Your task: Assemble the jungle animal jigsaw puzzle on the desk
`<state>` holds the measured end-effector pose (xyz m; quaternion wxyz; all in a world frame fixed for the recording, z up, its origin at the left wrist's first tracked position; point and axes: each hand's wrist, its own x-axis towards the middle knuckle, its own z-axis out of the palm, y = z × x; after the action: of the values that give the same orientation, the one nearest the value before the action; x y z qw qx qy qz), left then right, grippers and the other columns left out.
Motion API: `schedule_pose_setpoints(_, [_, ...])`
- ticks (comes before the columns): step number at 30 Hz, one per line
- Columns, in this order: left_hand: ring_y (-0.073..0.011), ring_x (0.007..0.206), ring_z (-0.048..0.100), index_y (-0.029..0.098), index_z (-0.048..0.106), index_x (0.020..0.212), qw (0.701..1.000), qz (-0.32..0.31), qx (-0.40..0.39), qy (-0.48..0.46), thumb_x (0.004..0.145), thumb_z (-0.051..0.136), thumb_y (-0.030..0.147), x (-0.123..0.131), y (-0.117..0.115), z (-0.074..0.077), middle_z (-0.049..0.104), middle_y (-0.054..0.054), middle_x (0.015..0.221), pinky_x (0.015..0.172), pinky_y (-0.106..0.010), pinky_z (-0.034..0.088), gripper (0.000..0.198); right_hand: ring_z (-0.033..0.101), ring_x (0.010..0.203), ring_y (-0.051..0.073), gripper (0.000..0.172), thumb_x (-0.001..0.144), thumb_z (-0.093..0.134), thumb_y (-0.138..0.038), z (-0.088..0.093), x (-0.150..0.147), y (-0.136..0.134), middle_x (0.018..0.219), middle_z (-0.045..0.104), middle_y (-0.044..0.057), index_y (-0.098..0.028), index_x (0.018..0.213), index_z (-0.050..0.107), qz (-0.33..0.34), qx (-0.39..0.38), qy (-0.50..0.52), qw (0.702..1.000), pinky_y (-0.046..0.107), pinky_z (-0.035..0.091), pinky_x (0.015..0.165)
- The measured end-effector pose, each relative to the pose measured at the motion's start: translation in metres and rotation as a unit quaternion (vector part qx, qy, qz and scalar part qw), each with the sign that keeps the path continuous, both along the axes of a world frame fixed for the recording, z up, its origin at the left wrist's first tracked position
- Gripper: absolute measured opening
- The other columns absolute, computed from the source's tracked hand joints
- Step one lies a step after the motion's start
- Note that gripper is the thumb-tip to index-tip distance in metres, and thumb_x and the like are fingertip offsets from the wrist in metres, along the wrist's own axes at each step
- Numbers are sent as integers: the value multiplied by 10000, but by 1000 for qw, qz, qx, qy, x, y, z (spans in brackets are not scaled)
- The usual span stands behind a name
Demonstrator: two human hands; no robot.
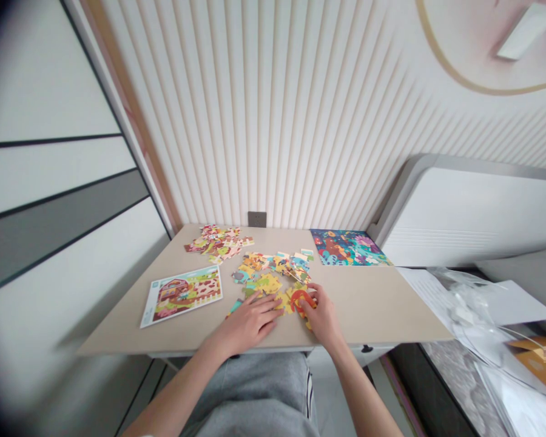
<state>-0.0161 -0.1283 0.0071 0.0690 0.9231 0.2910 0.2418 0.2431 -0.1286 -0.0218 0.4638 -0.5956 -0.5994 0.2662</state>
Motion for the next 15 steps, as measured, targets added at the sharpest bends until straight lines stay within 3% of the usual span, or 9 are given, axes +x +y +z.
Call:
schedule_pose_setpoints(6, [-209, 1377, 506, 283, 660, 1252, 1000, 4, -8, -13, 1022, 517, 240, 1, 0, -1, 648, -12, 1378, 1205, -492, 304, 274, 717, 677, 215, 450, 861, 644, -454, 7, 5, -8, 847, 748, 41, -215, 1236, 582, -41, 7, 2, 999, 304, 562, 572])
schedule_pose_setpoints(10, [-207, 1318, 552, 258, 677, 1198, 1000, 12, -4, -24, 1003, 541, 201, 2, -1, 3, 678, -30, 1316, 1190, -477, 342, 244, 710, 628, 218, 503, 849, 670, -523, 10, -2, -17, 821, 751, 45, -216, 1229, 553, 18, -56, 54, 997, 284, 535, 501])
schedule_pose_setpoints(15, [-242, 1292, 559, 233, 609, 1264, 998, 33, -11, -44, 975, 590, 216, 2, -3, 4, 649, -73, 1316, 1164, -476, 392, 290, 702, 654, 210, 486, 863, 659, -542, 15, -19, -19, 855, 759, 43, -233, 1221, 546, 64, -86, 51, 993, 281, 527, 537])
